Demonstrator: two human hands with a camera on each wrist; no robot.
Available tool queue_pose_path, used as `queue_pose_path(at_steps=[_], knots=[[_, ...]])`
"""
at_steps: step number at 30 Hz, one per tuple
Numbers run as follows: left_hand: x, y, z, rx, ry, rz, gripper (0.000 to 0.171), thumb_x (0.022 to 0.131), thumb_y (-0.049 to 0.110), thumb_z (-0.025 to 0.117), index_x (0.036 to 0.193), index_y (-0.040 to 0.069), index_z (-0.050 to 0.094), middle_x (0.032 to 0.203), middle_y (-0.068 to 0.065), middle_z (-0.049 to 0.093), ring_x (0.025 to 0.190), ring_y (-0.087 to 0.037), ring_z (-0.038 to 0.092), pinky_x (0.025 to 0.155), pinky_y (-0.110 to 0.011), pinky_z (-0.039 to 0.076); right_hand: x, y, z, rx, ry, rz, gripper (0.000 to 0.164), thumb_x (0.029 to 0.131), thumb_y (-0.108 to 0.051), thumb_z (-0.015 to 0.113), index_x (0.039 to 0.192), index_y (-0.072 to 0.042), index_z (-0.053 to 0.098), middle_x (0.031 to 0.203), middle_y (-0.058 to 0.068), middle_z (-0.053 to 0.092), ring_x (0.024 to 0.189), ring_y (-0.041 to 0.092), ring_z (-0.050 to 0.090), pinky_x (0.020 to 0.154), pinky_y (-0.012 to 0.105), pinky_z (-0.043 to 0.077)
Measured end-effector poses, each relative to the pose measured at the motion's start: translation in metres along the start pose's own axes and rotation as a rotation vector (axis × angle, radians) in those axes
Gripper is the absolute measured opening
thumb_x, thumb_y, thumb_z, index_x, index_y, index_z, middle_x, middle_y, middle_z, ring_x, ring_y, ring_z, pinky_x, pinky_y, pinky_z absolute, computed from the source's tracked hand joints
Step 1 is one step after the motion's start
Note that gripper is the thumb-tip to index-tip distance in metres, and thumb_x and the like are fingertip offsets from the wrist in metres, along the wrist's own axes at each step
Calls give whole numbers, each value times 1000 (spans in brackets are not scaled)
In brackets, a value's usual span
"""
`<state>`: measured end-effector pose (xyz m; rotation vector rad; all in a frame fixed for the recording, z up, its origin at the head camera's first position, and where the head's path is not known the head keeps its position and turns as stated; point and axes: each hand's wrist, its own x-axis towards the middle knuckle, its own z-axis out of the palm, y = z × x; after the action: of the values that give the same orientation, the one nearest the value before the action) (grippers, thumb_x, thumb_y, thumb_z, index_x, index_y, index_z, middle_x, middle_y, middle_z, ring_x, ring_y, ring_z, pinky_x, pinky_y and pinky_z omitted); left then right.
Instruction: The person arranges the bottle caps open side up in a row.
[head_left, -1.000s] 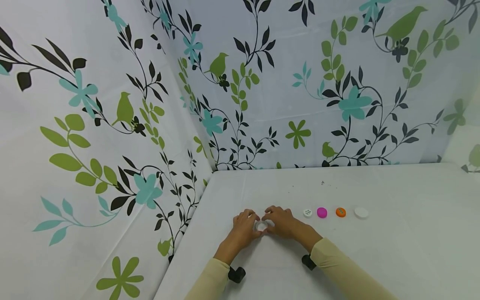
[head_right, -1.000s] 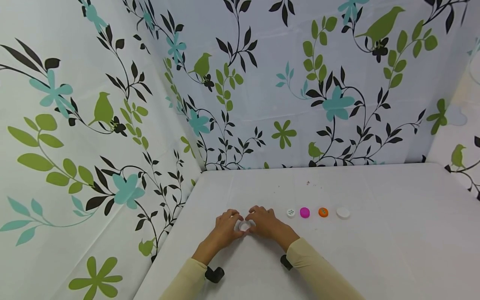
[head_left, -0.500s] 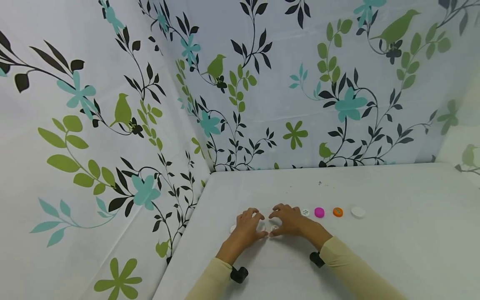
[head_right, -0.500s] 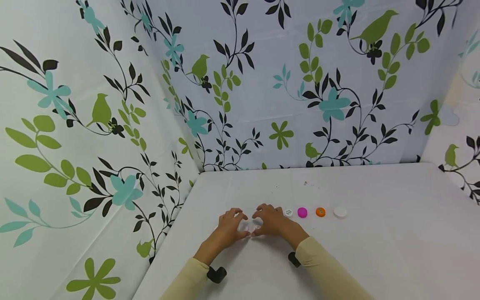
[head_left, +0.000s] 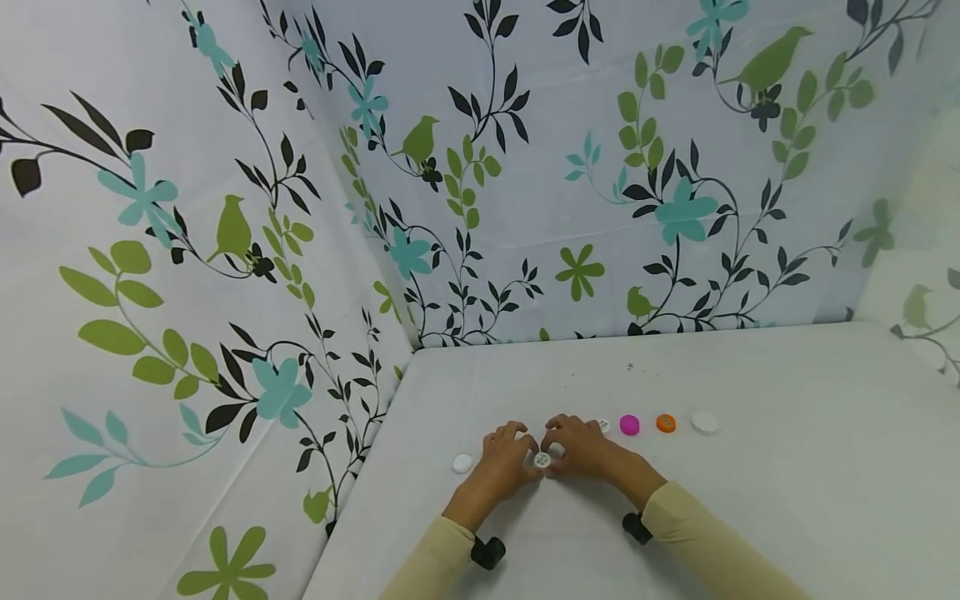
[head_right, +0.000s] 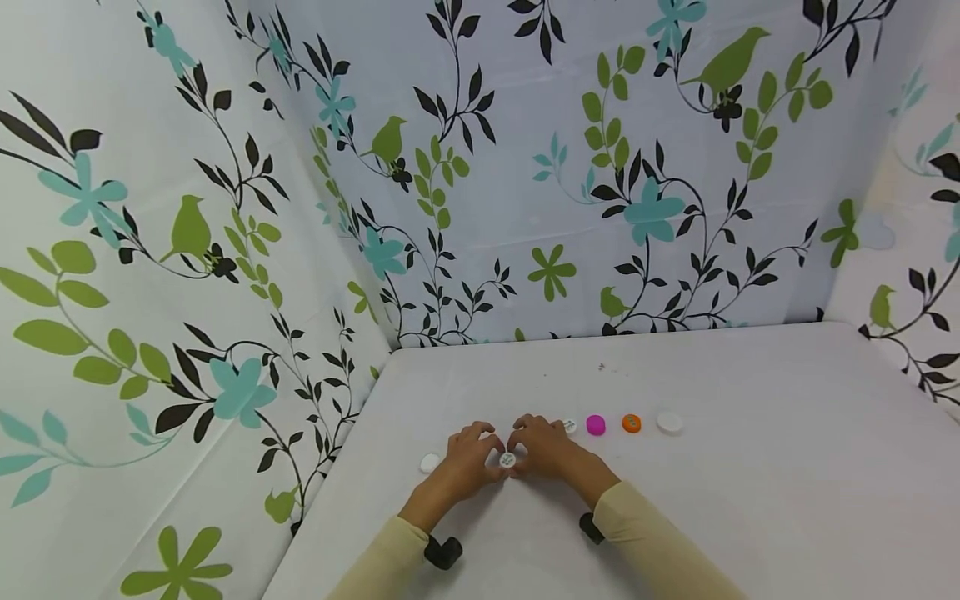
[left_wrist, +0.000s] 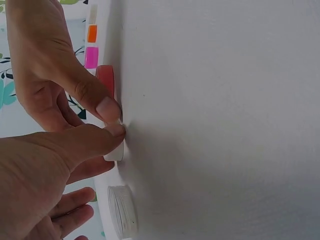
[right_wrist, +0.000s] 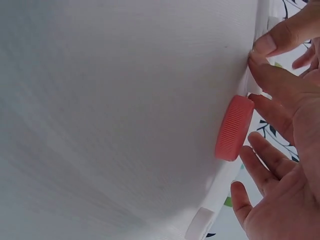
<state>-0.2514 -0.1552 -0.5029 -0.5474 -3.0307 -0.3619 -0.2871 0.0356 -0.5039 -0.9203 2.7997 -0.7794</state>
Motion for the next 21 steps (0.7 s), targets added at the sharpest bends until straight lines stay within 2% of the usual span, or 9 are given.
queue_pose_path(at_steps=[6, 21], knots=[[1, 0, 1, 7, 15, 9, 25, 91, 32, 85, 105, 16, 74, 142, -13, 58, 134, -33, 53, 107, -55, 40, -1, -3, 3, 4, 25, -18, 21, 87, -24, 88, 106, -19, 80, 136, 15, 64, 130, 39, 57, 101, 69, 43], [0, -3, -4, -22, 24, -2, 22, 92, 29, 84, 103, 14, 74, 140, -10, 58, 133, -33, 54, 107, -55, 40, 2, -3, 0, -14, 19, -4, 18, 91, -26, 84, 107, -19, 79, 139, 11, 63, 134, 36, 56, 104, 65, 42]])
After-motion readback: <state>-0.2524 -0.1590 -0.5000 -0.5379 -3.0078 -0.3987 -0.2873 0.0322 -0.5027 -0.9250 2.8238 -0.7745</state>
